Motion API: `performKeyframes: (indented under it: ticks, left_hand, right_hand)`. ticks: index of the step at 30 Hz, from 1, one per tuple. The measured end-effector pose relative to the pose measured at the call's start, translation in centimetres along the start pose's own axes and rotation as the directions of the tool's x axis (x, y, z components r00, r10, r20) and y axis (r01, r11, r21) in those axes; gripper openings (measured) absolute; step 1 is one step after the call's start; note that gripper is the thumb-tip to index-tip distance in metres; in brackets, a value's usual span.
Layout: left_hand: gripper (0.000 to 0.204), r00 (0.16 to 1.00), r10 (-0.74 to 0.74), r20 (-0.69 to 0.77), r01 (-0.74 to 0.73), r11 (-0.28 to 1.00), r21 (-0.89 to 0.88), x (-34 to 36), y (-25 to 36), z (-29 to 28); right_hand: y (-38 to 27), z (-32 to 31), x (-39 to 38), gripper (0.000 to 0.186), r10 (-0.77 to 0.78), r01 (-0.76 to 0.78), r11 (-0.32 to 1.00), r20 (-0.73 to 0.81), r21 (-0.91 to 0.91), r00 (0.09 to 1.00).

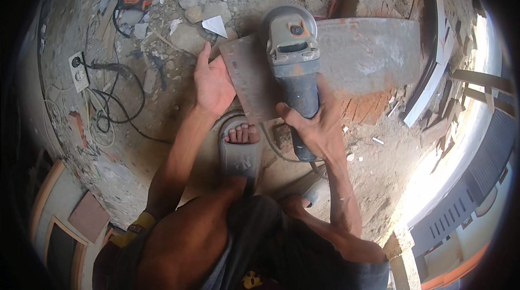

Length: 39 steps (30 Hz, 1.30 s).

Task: The person uses an angle grinder to smooth the edges of a rectangular ceramic tile.

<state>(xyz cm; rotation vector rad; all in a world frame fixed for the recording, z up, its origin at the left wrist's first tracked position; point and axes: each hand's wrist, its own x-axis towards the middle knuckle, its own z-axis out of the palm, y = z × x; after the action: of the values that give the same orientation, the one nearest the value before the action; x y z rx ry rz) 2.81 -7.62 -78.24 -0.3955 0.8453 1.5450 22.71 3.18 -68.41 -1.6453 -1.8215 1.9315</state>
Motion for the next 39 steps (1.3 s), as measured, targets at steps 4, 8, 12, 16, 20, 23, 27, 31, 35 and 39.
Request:
performKeyframes:
  ticks: [4,8,12,16,20,23,27,31,35,39]
  left_hand:
    - [0.092,1.000,-0.013,0.020,0.013,1.000,-0.017,-0.2,0.2,-0.6]
    - [0.092,0.999,-0.018,0.041,0.019,1.000,-0.018,-0.1,0.0,-0.8]
    - [0.093,0.998,-0.009,0.062,0.012,0.999,-0.043,0.2,-0.4,-1.1]
    - [0.094,0.998,-0.010,0.065,0.013,0.999,-0.046,0.1,-0.8,-1.0]
    - [0.094,0.997,-0.029,0.077,0.033,0.998,-0.048,-0.5,-0.8,-0.3]
    - [0.093,0.997,-0.029,0.076,0.034,0.998,-0.062,-0.7,-0.7,-0.5]
    - [0.093,0.997,-0.038,0.069,0.042,0.997,-0.067,-0.9,-0.4,-0.5]
    - [0.096,0.990,-0.044,0.136,0.054,0.996,-0.068,-1.0,-0.1,-0.5]
    - [0.101,0.970,-0.035,0.241,0.051,0.997,-0.059,-0.8,-0.1,-0.1]
    - [0.102,0.972,-0.041,0.233,0.053,0.998,-0.043,-1.2,0.2,0.0]
  right_hand:
    - [0.1,1.0,-0.4,0.062,0.019,-0.019,1.000,0.022,0.010,1.000]
    - [0.4,0.8,-0.5,0.060,0.021,-0.022,0.999,0.011,0.036,1.000]
    - [0.1,-0.6,-0.7,0.061,0.112,-0.110,0.993,-0.035,0.036,0.993]
    - [0.8,-1.1,-0.4,0.064,0.087,-0.087,0.996,-0.091,0.002,0.992]
    - [-0.2,-0.1,-0.8,0.063,0.058,-0.059,0.998,-0.040,-0.008,0.998]
    - [-0.3,1.0,-0.9,0.059,0.062,-0.061,0.998,0.023,-0.028,0.998]
    - [-0.4,2.1,-1.1,0.058,0.023,-0.023,1.000,0.047,0.001,0.999]
    - [0.0,1.4,-1.2,0.059,0.060,-0.060,0.998,0.017,0.019,0.998]
    - [0.0,-0.1,-1.2,0.059,0.101,-0.101,0.995,-0.037,0.011,0.994]
    - [-0.4,0.5,-1.2,0.059,0.091,-0.091,0.996,-0.048,0.003,0.995]
